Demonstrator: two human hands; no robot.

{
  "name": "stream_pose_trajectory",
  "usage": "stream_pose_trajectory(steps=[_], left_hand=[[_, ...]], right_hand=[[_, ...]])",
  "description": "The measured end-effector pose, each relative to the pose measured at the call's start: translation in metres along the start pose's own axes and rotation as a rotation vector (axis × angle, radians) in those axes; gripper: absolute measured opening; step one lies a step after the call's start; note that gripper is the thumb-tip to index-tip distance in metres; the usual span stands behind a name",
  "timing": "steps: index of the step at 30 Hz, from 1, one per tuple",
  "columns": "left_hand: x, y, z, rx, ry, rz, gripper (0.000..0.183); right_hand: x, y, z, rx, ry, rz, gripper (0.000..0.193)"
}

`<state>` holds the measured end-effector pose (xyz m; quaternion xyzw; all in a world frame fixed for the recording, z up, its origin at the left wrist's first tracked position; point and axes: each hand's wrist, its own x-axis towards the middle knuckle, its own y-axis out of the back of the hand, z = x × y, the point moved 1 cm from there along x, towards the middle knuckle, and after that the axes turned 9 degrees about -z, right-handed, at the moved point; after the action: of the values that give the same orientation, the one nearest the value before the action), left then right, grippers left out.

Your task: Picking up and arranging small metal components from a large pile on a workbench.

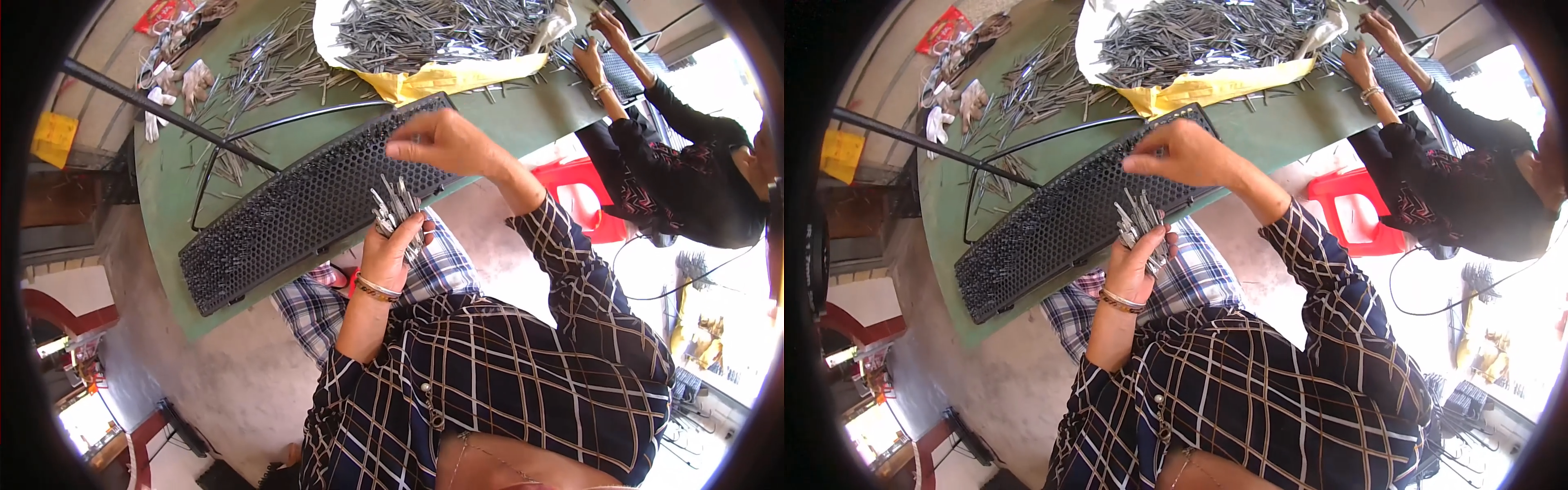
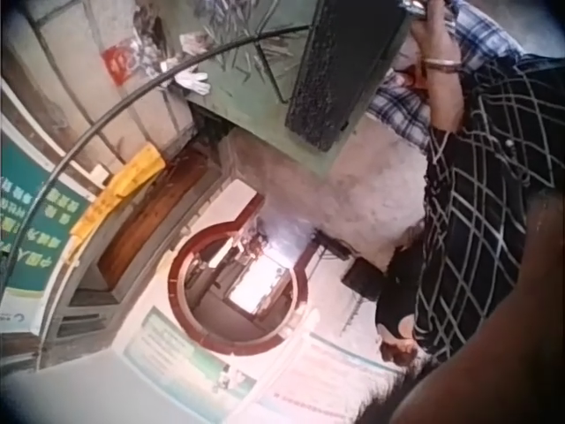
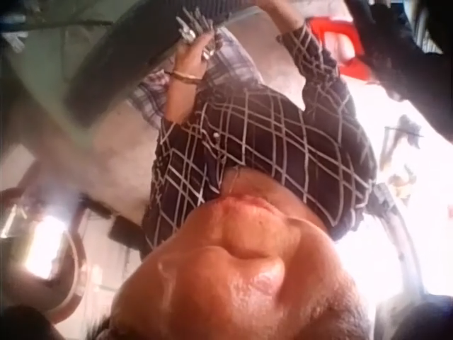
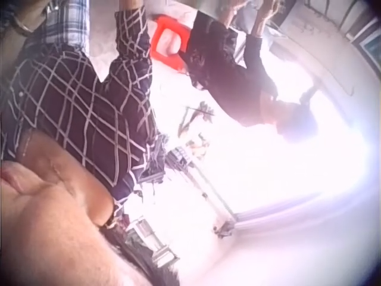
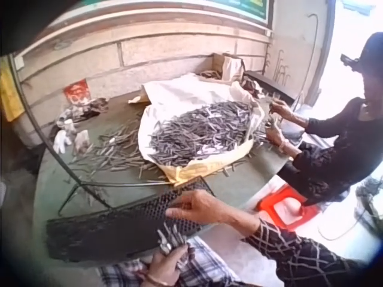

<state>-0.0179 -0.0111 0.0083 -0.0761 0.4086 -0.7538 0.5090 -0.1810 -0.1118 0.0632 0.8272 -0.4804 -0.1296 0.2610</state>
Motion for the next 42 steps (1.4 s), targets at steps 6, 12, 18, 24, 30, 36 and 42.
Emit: stream_pose_trajectory(steps=[6,12,18,24,30,36,42], left_hand=[[-0.005,-0.003,0.004,0.038,-0.018,0.040,0.015],[-0.004,0.001,0.001,0.032,0.037,0.085,0.016],[-0.002,0.000,0.000,0.075,0.031,0.076,0.017],[-0.002,-0.003,-0.001,0.155,0.032,0.017,0.018],[-0.003,0.007,-0.006,0.103,0.070,0.032,0.017],[0.001,0.007,-0.008,0.063,0.087,0.024,0.021],[0.002,0.007,-0.010,0.075,0.104,0.026,0.016]], right_hand=[[-0.020,-0.025,0.006,0.326,-0.305,-0.191,0.032],[-0.025,-0.028,0.011,0.470,-0.355,-0.137,0.028],[-0.028,-0.034,0.013,0.490,-0.344,-0.121,0.027],[-0.031,-0.028,0.012,0.531,-0.349,-0.142,0.023],[-0.025,-0.001,0.015,0.490,-0.237,0.241,0.021],[-0.007,0.031,0.053,0.130,-0.140,0.485,0.022],[0.000,0.031,0.076,-0.037,-0.109,0.449,0.021]])
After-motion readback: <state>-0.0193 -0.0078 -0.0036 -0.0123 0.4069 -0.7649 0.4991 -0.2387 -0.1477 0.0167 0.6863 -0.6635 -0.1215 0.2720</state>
